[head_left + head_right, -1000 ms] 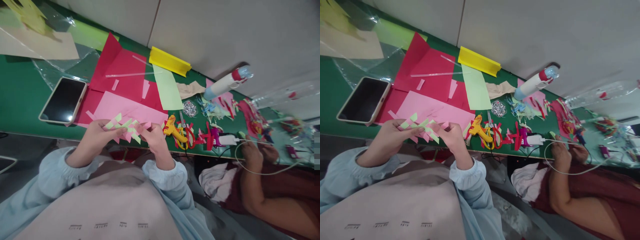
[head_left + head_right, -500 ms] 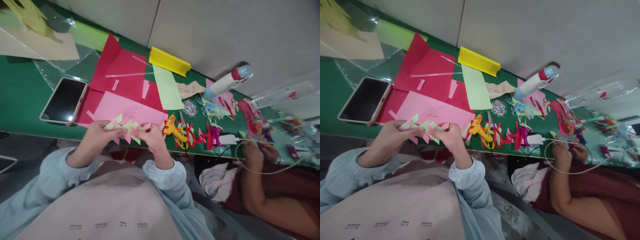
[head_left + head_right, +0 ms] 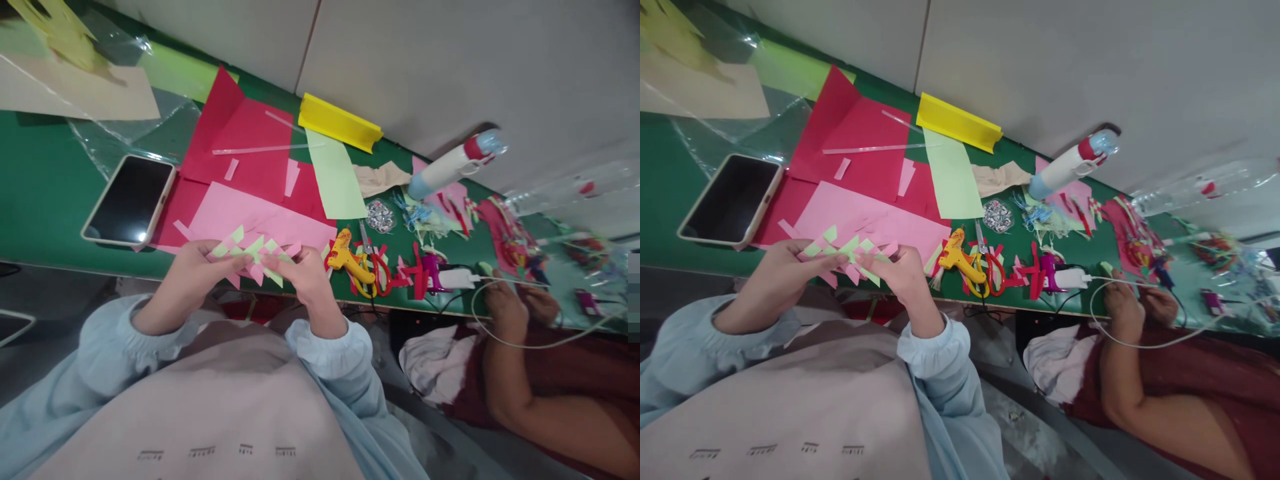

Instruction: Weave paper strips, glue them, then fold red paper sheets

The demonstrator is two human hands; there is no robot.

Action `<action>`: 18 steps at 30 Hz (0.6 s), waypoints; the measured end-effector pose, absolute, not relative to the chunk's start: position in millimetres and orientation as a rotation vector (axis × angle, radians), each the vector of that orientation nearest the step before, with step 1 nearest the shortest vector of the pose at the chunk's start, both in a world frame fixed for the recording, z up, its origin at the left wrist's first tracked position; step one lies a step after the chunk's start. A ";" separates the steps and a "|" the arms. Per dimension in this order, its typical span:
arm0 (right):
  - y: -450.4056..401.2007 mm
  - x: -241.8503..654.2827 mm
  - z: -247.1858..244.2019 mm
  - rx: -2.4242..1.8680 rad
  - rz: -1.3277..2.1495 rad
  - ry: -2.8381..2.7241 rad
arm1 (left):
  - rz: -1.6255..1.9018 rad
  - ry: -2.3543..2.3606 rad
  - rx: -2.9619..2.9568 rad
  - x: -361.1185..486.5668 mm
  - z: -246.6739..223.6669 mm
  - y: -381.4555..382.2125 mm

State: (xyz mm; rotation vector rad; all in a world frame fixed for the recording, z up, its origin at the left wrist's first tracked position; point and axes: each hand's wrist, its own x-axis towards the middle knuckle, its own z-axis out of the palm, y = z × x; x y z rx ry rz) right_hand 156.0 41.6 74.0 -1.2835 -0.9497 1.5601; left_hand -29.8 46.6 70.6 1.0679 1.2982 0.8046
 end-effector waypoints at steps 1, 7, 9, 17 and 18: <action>41.6 156.2 73.5 -1.291 1.558 -0.966 | 0.804 1.312 1.075 -29.7 71.3 46.2; 37.4 161.2 82.9 -1.326 1.173 -1.296 | 0.924 1.270 1.431 -32.6 79.2 44.2; 32.2 165.7 89.3 -1.230 0.847 -1.510 | 1.067 1.243 1.589 -36.0 79.5 45.0; 5.4 182.5 97.9 -1.021 -0.283 -1.869 | 1.184 1.001 1.232 -44.2 77.5 44.1; 3.7 183.1 98.4 -0.989 -0.335 -1.894 | 1.097 0.944 1.139 -43.5 80.2 43.2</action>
